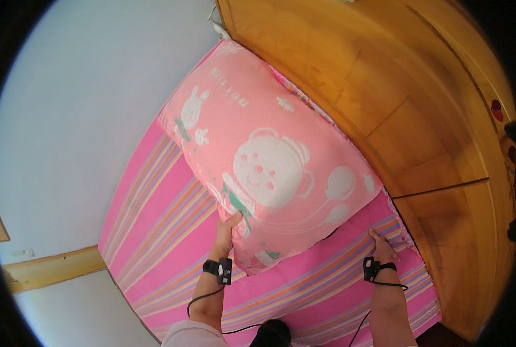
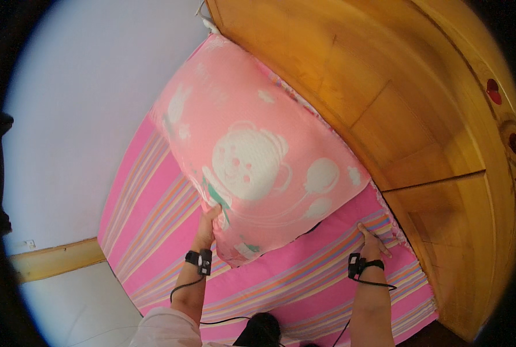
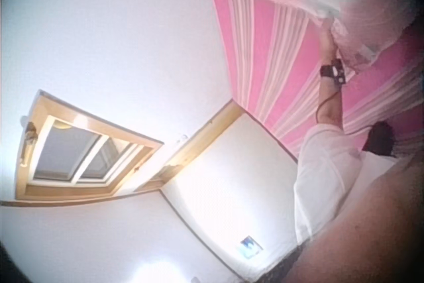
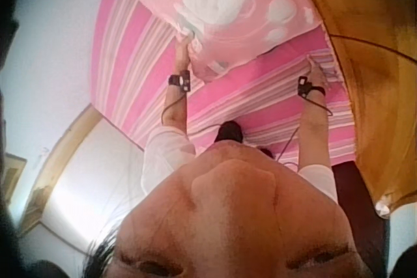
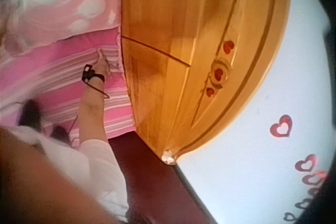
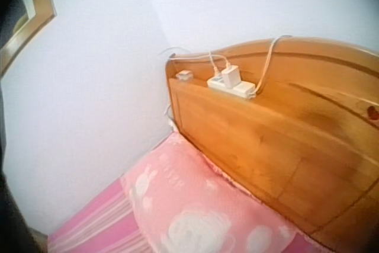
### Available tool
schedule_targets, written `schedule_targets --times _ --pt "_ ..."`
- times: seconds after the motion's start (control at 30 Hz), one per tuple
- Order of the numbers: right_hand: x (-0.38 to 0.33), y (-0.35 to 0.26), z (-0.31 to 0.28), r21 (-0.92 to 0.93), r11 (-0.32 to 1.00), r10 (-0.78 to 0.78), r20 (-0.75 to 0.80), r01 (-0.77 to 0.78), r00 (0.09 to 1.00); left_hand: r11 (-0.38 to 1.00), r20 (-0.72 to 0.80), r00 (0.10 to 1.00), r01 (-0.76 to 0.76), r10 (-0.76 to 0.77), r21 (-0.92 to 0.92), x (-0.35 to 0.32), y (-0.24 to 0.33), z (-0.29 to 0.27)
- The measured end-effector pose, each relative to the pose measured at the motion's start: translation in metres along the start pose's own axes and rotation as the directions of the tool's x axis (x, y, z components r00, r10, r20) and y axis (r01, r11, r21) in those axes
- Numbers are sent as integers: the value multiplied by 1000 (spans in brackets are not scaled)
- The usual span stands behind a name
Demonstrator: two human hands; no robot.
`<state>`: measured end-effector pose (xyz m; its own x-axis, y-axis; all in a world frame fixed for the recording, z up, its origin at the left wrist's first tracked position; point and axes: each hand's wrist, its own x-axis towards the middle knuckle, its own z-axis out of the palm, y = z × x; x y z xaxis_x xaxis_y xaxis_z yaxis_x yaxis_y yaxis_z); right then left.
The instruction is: The person smooths a pink striped fitted sheet over a mattress, tucking the edges under the bed frame. They then place a pink pillow with a cartoon design on the bed, adjust its position, and smooth the sheet around it.
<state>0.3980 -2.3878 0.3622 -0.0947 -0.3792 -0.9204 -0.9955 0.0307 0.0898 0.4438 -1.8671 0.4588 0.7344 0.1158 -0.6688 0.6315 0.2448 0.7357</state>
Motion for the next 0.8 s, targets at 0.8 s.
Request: schedule_targets --times 0.8 --pt "19 0 5 -71 975 202 -120 -211 972 68 -137 819 120 557 990 161 143 81"
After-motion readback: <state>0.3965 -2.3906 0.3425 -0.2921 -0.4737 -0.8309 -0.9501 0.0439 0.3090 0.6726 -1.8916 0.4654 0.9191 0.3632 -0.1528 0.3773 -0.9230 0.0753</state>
